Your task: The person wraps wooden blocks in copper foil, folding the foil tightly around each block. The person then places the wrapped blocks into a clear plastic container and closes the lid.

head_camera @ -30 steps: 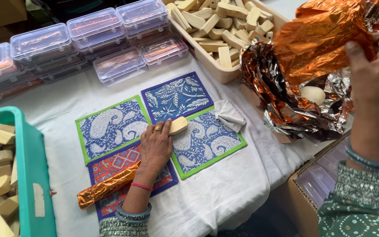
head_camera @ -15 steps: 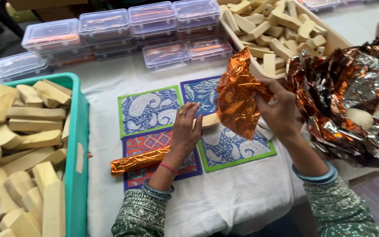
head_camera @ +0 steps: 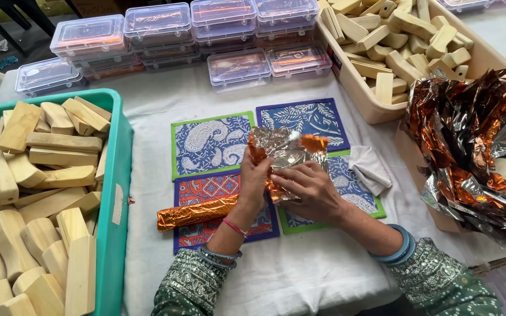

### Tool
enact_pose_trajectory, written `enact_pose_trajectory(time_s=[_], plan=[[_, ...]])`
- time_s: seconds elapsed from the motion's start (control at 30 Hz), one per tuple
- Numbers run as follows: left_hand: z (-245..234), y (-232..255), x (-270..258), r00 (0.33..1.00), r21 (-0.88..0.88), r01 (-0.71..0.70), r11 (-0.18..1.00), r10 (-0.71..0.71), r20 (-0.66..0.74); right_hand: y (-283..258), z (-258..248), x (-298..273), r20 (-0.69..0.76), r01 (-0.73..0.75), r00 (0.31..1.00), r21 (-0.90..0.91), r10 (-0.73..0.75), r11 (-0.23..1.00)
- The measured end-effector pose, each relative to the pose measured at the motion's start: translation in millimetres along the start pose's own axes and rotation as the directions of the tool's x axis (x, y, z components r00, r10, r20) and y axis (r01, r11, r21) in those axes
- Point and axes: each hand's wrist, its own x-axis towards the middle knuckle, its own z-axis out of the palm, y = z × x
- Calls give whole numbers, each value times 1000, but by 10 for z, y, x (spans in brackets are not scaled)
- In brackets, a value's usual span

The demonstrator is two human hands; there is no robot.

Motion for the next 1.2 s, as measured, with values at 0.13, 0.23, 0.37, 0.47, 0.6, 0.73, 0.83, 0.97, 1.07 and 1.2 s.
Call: enact_pose_trajectory(time_s=[0.13, 0.23, 0.37, 0.47, 0.6, 0.73, 0.83, 0.97, 1.07, 1.2], plan=[[17, 229, -8, 999, 56, -22, 998, 25, -49, 288, 167, -269, -139, -158, 976, 79, 168, 984], [97, 426, -86, 997, -107, 66, 992, -70, -39, 432, 100, -256, -291, -381, 880, 40, 375, 924], [80, 360, -66, 995, 17, 93, 996, -92, -41, 438, -100, -50, -331, -453, 860, -146, 388, 879], [48, 285, -42, 996, 7, 85, 996, -85, 2, 473, -75, -75, -270, -508, 815, 93, 512, 857], [74, 322, -34, 999, 128, 46, 991, -48, 8, 645, -1, -271, -281, -456, 809, 255, 517, 853], [224, 681, -116, 997, 292, 70, 954, -57, -52, 799, 115, -468, -186, -620, 615, 487, 766, 615], [127, 650, -32, 996, 510, -37, 859, 74, -52, 931, 151, -535, -164, -643, 472, 608, 866, 465], [-45, 618, 85, 993, 618, -35, 786, 99, -70, 1008, 117, -505, -142, -555, 410, 745, 901, 371], [-133, 667, 145, 987, 596, -47, 801, 129, -96, 1139, 217, -623, -37, -713, 339, 642, 940, 282], [-297, 588, 270, 984, 349, -38, 936, 95, -148, 730, -88, -253, -259, -629, 776, -244, 576, 738]])
